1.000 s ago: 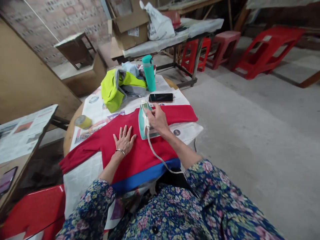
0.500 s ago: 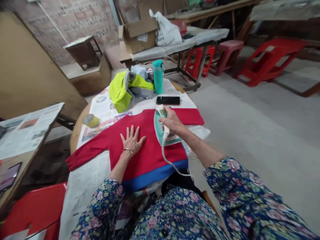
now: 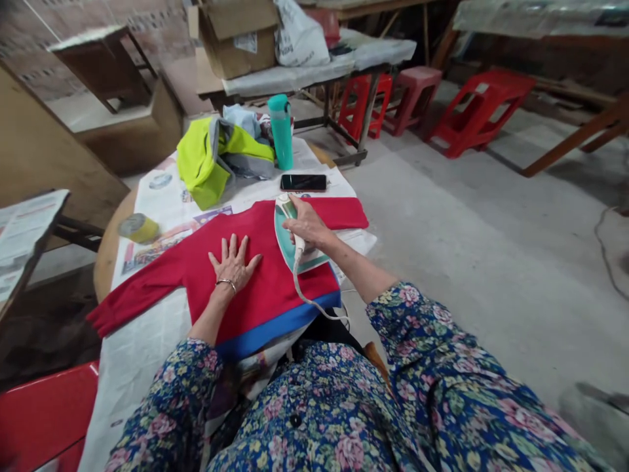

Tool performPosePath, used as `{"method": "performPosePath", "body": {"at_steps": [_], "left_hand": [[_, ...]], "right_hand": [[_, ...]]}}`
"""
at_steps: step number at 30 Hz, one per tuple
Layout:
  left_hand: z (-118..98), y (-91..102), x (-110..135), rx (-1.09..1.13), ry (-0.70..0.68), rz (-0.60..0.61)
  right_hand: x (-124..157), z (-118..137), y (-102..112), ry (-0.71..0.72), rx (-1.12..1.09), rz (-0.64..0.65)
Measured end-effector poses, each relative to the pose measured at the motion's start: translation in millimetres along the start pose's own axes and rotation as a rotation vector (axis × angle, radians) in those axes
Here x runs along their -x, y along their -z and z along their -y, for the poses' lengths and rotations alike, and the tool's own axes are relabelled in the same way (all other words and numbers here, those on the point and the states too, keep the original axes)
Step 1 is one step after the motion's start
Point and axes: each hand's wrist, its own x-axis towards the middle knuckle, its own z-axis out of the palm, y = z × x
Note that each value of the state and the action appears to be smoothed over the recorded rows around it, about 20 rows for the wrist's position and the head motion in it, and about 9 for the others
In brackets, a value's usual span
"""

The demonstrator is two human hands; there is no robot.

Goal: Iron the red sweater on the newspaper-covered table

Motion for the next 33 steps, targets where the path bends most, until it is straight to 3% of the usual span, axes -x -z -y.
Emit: {"method": "performPosePath", "body": {"at_steps": [8, 12, 16, 18, 22, 25, 28, 33], "left_hand": [[1.6, -1.9, -2.1, 0.006, -0.009, -0.026], [0.8, -5.6, 2.0, 0.026, -0.008, -0.017], [9.4, -3.6, 3.4, 0.077, -0.032, -0.082], [19.3, 3.2, -5.6, 0.132, -0.031, -0.128], [42.3, 22.7, -45.9, 0.181, 0.147, -0.225], [54.1, 30.1, -78.9, 0.164, 0.286, -0.225], [62.4, 29.6, -99.6, 0.182, 0.284, -0.217], [77.2, 28.7, -114.5, 0.240, 0.257, -0.142]], "right_hand": [[-0.8, 1.1, 1.4, 0.064, 0.136, 0.059], [-3.5, 6.2, 13.5, 0.047, 0.291, 0.088], [-34.8, 23.6, 31.7, 0.169, 0.630, -0.070], [-60.2, 37.1, 31.1, 0.224, 0.704, -0.040], [-113.5, 57.9, 2.6, 0.259, 0.910, 0.287], [-148.3, 56.9, -26.4, 0.232, 1.004, 0.334], [-175.5, 45.6, -46.1, 0.193, 1.071, 0.380], [-198.4, 31.4, -53.6, 0.197, 1.123, 0.461]]}}
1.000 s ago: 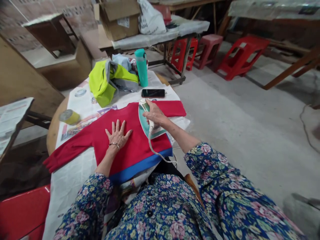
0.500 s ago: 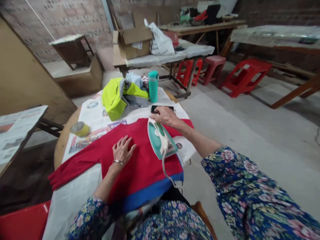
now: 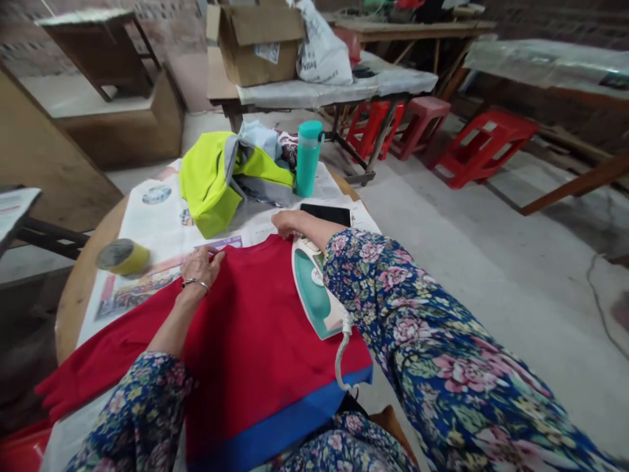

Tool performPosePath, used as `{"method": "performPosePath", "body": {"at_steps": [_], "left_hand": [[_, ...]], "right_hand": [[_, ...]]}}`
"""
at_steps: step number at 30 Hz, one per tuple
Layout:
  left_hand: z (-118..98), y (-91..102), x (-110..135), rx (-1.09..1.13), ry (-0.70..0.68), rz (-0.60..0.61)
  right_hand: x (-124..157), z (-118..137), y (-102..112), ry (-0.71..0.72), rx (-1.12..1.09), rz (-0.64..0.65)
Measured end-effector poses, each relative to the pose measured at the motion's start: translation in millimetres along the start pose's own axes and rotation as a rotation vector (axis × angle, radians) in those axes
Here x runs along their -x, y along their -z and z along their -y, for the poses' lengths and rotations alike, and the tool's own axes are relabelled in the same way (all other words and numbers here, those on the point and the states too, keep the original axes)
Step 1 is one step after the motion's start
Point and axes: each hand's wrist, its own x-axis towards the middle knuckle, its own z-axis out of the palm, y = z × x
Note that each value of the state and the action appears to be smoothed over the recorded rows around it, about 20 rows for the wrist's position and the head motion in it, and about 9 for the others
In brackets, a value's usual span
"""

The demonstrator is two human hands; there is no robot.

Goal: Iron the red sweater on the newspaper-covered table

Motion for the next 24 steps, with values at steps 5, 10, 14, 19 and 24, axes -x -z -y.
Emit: {"method": "performPosePath", "body": {"at_steps": [5, 10, 14, 19, 24], "left_hand": [[6.3, -2.4, -8.0, 0.009, -0.105, 0.029], [0.6, -6.9, -8.9, 0.033, -0.092, -0.035], [-8.5, -1.9, -11.8, 0.038, -0.049, -0.028], [-17.9, 6.1, -17.2, 0.039, 0.004, -0.039], [-36.5, -5.5, 7.0, 0.049, -0.119, -0.157]], "right_hand": [[5.6, -1.9, 1.8, 0.029, 0.089, 0.042], [11.9, -1.5, 2.4, 0.002, 0.131, 0.002], [9.6, -2.4, 3.4, 0.017, 0.183, -0.039], [3.1, -3.1, 13.5, 0.039, 0.126, -0.043], [18.3, -13.8, 32.0, 0.028, -0.075, -0.039]]}}
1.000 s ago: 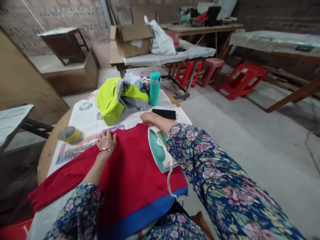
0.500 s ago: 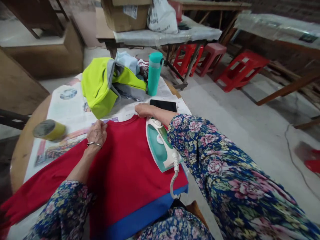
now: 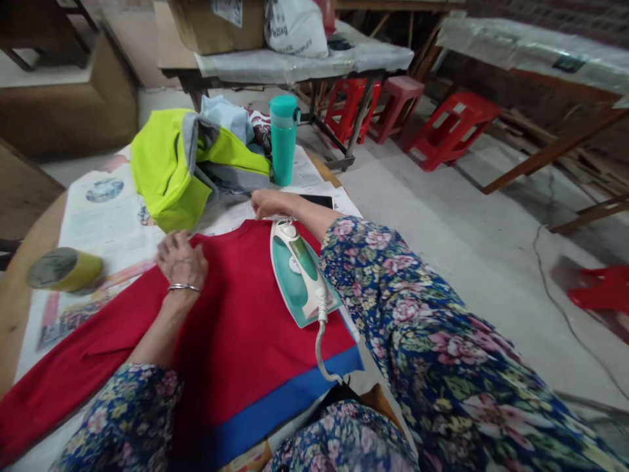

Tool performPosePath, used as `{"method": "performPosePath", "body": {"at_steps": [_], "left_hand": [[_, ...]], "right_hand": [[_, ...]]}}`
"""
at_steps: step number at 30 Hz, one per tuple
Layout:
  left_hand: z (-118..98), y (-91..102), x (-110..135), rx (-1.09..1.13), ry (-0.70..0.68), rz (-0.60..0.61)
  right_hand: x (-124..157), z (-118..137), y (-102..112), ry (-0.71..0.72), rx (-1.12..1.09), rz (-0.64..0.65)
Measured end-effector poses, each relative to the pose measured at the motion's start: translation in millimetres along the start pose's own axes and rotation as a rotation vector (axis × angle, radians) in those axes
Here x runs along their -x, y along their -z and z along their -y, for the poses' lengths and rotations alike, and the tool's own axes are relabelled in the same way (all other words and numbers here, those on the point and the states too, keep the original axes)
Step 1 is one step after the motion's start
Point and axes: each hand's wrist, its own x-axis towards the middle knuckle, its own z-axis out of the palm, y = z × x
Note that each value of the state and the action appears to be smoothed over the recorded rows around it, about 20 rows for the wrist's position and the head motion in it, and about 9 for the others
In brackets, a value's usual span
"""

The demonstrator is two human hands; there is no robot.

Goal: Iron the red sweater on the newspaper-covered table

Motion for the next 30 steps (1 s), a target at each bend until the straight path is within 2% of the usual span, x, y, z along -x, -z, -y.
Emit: {"method": "performPosePath", "body": {"at_steps": [3, 6, 8, 11, 13, 16, 18, 20, 24, 30], "left_hand": [[-18.9, -18.2, 38.4, 0.083, -0.328, 0.102], [-32.5, -42.6, 80.8, 0.183, -0.583, 0.234], [-35.8, -60.4, 102.5, 0.228, -0.612, 0.237], [-33.6, -85.8, 119.7, 0.244, -0.576, 0.138], [-30.4, -99.6, 122.5, 0.255, -0.569, 0.060], [-27.9, -111.7, 119.9, 0.273, -0.590, -0.037], [-28.8, -112.6, 117.0, 0.263, -0.600, -0.082], [-30.6, -108.0, 115.3, 0.230, -0.610, -0.099], [-31.2, -91.2, 119.7, 0.099, -0.648, -0.040], [-25.1, -73.1, 131.2, -0.125, -0.643, 0.098]], "right_hand": [[37.8, -9.0, -1.7, -0.046, -0.227, -0.259], [90.6, -11.2, -23.2, -0.132, -0.391, -0.508], [121.9, -6.6, -44.3, -0.167, -0.520, -0.583], [148.7, 7.2, -71.4, -0.273, -0.724, -0.642], [153.9, 18.3, -79.6, -0.328, -0.900, -0.594], [154.7, 32.3, -77.7, -0.437, -1.183, -0.442], [156.8, 37.6, -72.2, -0.482, -1.299, -0.352], [161.3, 39.9, -67.3, -0.465, -1.355, -0.289], [171.3, 41.8, -61.3, -0.403, -1.385, -0.217], [190.8, 50.8, -62.2, -0.460, -1.323, -0.200]]}}
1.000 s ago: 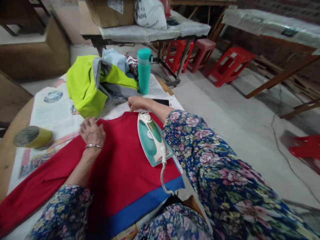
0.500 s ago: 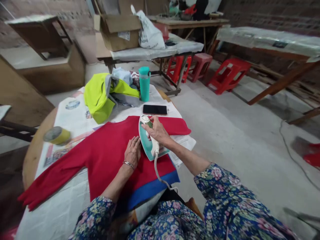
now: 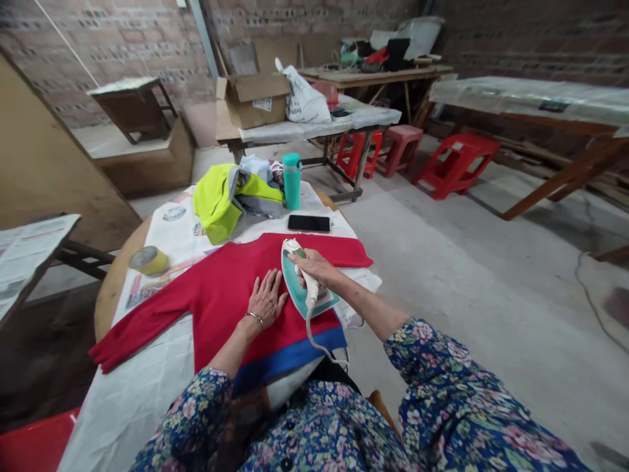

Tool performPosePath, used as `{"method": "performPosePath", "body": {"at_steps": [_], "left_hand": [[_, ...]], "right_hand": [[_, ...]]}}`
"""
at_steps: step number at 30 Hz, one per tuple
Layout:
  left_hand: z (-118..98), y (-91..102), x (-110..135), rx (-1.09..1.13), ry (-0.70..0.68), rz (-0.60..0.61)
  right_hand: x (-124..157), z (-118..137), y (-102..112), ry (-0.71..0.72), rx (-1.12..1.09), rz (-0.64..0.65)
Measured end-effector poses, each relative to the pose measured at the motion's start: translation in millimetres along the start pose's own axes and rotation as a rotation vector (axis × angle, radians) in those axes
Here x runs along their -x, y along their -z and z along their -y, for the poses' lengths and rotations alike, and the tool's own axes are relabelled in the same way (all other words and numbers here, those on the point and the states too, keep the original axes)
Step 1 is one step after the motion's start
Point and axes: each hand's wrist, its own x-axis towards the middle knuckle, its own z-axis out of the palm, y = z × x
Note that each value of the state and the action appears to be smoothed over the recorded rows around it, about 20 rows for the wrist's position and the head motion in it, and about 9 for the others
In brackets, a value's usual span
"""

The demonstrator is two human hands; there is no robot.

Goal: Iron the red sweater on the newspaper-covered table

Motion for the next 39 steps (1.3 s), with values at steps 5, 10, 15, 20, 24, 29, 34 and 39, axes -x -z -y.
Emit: {"method": "performPosePath", "body": {"at_steps": [5, 10, 15, 20, 24, 29, 34, 39], "left_hand": [[3.4, 12.6, -3.4, 0.031, -0.033, 0.153], [5.7, 15.7, -6.0, 0.059, -0.003, 0.144], [7.9, 9.7, -2.5, 0.063, -0.025, 0.099], [6.0, 6.4, 0.5, 0.072, 0.005, 0.065], [4.8, 7.5, 2.3, 0.117, -0.001, 0.047], [4.1, 10.6, 3.2, 0.148, -0.007, 0.027], [3.0, 16.6, 1.9, 0.139, 0.001, 0.071], [2.0, 23.1, -1.4, 0.141, 0.020, 0.100]], "right_hand": [[31.5, -25.1, 16.3, -0.009, 0.055, -0.018], [60.1, -42.5, 32.3, -0.048, 0.119, -0.088], [69.7, -40.0, 28.7, -0.029, 0.065, -0.111], [57.2, -30.1, 13.9, -0.043, 0.020, -0.082], [41.2, -19.8, 5.9, 0.007, 0.107, 0.002], [13.3, -7.7, 7.4, 0.040, 0.111, -0.045], [-15.8, 7.4, 10.0, 0.098, 0.061, -0.167], [-9.8, 8.7, 1.5, 0.071, -0.081, -0.159]]}}
